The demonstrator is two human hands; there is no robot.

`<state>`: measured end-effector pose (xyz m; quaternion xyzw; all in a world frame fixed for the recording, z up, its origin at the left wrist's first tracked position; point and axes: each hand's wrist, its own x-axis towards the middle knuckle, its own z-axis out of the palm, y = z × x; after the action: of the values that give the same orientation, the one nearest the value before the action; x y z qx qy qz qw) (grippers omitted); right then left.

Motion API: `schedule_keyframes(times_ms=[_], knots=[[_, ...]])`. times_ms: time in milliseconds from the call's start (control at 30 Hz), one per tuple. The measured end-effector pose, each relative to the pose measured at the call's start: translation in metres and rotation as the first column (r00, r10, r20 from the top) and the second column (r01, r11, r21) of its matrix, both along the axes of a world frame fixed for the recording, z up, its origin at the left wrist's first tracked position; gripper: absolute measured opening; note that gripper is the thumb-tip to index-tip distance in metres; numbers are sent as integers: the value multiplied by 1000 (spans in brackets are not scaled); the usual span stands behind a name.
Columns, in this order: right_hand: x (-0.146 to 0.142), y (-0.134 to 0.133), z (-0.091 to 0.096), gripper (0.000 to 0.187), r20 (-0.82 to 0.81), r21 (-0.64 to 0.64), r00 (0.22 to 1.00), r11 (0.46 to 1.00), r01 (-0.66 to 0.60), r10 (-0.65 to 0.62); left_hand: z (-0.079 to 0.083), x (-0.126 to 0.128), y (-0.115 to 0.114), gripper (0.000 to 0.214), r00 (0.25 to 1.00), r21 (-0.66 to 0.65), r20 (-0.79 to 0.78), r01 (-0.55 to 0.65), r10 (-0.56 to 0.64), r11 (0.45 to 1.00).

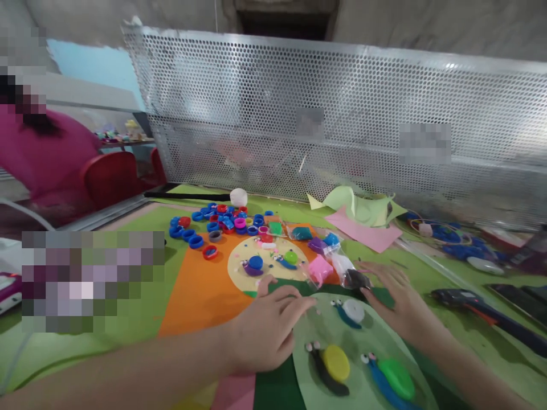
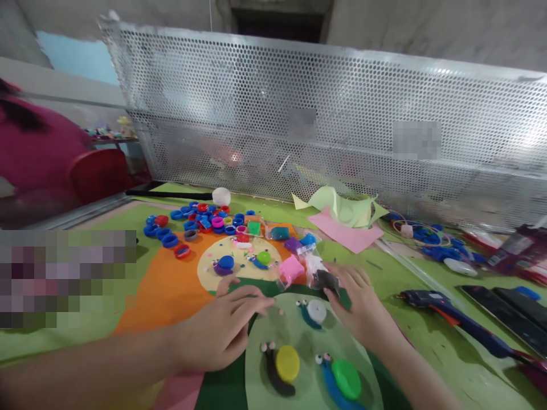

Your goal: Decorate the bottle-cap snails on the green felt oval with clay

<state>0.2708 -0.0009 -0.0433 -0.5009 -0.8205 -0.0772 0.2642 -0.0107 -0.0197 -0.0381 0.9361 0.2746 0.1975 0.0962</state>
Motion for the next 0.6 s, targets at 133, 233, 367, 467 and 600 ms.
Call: schedule_keyframes(times_ms=[133, 233, 367, 467, 600], knots=[[3, 10, -17, 43, 41, 9, 997, 998, 67, -68, -1, -1, 1, 51, 998, -88, -2, -64, 64, 994], [4, 15, -27, 41, 35, 3, 994, 994, 107, -107, -1, -1, 1, 47, 997, -92, 5, -77, 77, 993], [7, 19, -31, 37, 42, 0, 992, 993, 119, -119, 0, 0, 0, 40, 996, -71, -7, -85, 85, 994], [10, 21, -32, 35, 43, 21, 993, 994, 107, -108, 0, 1, -1, 37, 996, -53, 0, -90, 90, 995], [12, 23, -31, 36, 20, 73, 996, 994, 84, -86, -1, 0, -1, 36, 995, -46, 20, -92, 93, 995]])
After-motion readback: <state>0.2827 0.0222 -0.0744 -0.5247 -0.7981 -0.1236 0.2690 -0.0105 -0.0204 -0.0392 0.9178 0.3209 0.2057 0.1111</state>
